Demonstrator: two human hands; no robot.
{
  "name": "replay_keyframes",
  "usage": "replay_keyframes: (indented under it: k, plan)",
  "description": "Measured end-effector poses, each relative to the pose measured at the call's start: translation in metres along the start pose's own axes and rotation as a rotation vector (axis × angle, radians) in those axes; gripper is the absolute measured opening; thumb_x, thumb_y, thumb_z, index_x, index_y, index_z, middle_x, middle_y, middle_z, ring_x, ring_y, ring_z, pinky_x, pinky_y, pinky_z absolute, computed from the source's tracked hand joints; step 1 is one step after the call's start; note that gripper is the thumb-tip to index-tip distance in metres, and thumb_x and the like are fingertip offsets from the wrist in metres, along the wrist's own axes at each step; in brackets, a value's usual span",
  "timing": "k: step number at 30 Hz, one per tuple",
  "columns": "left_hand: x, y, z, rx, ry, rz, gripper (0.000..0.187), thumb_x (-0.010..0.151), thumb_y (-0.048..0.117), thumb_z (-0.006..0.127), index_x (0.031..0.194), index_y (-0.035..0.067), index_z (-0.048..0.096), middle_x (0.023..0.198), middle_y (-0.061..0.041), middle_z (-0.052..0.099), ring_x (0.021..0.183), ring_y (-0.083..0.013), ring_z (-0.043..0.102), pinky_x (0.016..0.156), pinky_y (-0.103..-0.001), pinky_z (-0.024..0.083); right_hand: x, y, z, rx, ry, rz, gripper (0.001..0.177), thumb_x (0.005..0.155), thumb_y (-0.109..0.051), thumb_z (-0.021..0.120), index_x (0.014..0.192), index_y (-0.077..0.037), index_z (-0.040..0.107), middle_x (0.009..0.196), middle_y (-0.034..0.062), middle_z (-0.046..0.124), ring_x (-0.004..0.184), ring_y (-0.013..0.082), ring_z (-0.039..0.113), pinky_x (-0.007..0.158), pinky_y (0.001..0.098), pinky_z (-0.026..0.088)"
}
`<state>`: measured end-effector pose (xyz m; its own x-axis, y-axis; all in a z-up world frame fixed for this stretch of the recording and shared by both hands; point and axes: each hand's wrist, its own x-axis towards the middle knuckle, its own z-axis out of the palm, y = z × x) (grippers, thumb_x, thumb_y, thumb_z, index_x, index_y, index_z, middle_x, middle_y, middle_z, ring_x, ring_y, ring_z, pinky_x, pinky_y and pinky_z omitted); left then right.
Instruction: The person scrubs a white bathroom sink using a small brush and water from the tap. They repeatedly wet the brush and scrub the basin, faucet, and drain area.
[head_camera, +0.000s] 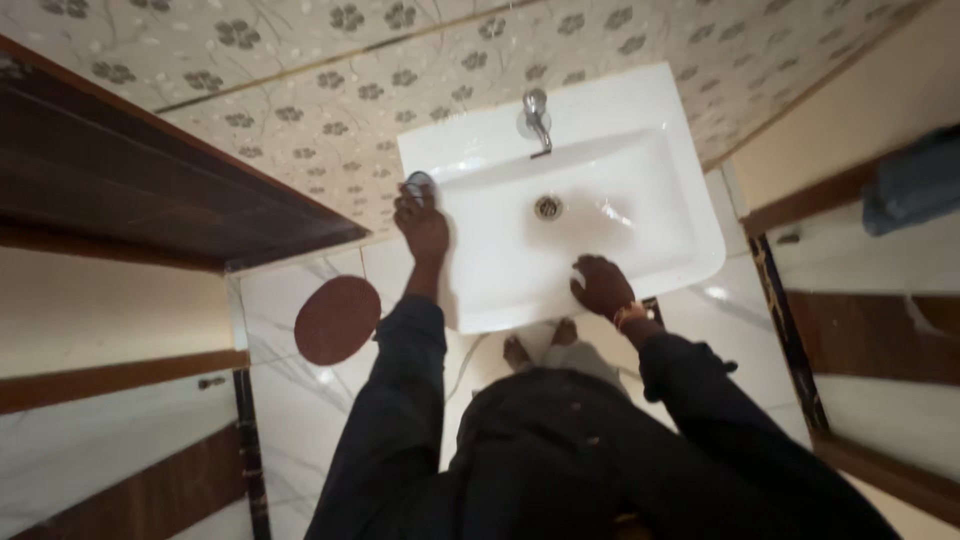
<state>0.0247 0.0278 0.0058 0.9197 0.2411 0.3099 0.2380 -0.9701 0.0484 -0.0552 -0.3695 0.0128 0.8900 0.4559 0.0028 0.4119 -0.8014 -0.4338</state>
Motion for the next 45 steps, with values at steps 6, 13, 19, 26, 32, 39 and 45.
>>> replay_keyframes:
  k: [6,13,19,26,32,39,45]
  plan:
    - [0.055,-0.012,-0.009,-0.071,-0.095,-0.073,0.069,0.091,0.017,0.059,0.156,0.007,0.04,0.161,-0.032,0.03,0.138,-0.0499,0.038,0.111,-0.062,0.035,0.005,-0.008,-0.011,0.01,-0.055,0.04,0.037,0.089,-0.03,0.063,0.115,-0.004,0.07,0.128,0.0155,0.067,0.12,0.0346,0.06,0.104,0.0459,0.048]
    - [0.095,0.08,-0.005,-0.146,-0.04,0.156,0.072,0.088,0.019,0.063,0.156,0.011,0.04,0.162,-0.029,0.029,0.14,-0.0487,0.037,0.113,-0.061,0.036,0.008,-0.015,-0.021,0.015,-0.027,0.004,0.035,0.089,-0.026,0.063,0.116,-0.004,0.068,0.123,0.0149,0.069,0.117,0.0352,0.061,0.104,0.0456,0.049]
    - [0.107,0.167,-0.013,-0.212,-0.043,0.303,0.073,0.088,0.02,0.066,0.156,0.015,0.041,0.163,-0.025,0.03,0.14,-0.0487,0.037,0.114,-0.06,0.036,0.008,-0.02,-0.025,0.051,-0.017,0.049,0.039,0.088,-0.022,0.063,0.123,-0.004,0.066,0.122,0.0162,0.068,0.116,0.0361,0.061,0.101,0.0466,0.049]
    - [0.137,0.103,-0.009,-0.173,-0.176,0.224,0.074,0.089,0.02,0.068,0.158,0.02,0.04,0.162,-0.023,0.031,0.141,-0.0491,0.037,0.11,-0.062,0.036,0.004,-0.015,-0.02,0.066,0.022,0.041,0.039,0.088,-0.021,0.062,0.124,-0.006,0.065,0.125,0.0144,0.069,0.12,0.0354,0.062,0.106,0.0456,0.049]
    - [0.124,0.013,-0.001,-0.137,-0.178,0.089,0.074,0.086,0.018,0.069,0.155,0.019,0.043,0.161,-0.023,0.032,0.138,-0.0481,0.039,0.107,-0.061,0.038,0.006,-0.009,-0.01,0.027,0.036,0.056,0.041,0.086,-0.023,0.064,0.124,-0.006,0.066,0.126,0.0158,0.068,0.119,0.0384,0.061,0.104,0.0473,0.047]
    - [0.104,-0.004,-0.002,-0.152,-0.13,0.119,0.073,0.083,0.017,0.07,0.152,0.018,0.047,0.159,-0.024,0.034,0.135,-0.0469,0.042,0.104,-0.06,0.041,0.004,-0.009,-0.012,0.024,0.021,0.031,0.041,0.088,-0.022,0.062,0.125,-0.007,0.065,0.126,0.0145,0.069,0.12,0.0357,0.062,0.106,0.0465,0.049]
    - [0.105,0.06,-0.007,-0.157,-0.145,0.327,0.082,0.071,0.005,0.07,0.15,0.015,0.052,0.152,-0.024,0.039,0.125,-0.0437,0.047,0.094,-0.059,0.042,0.005,-0.018,-0.025,0.054,0.03,0.026,0.052,0.087,-0.02,0.062,0.137,-0.004,0.057,0.127,0.0187,0.067,0.118,0.0369,0.062,0.104,0.0475,0.049]
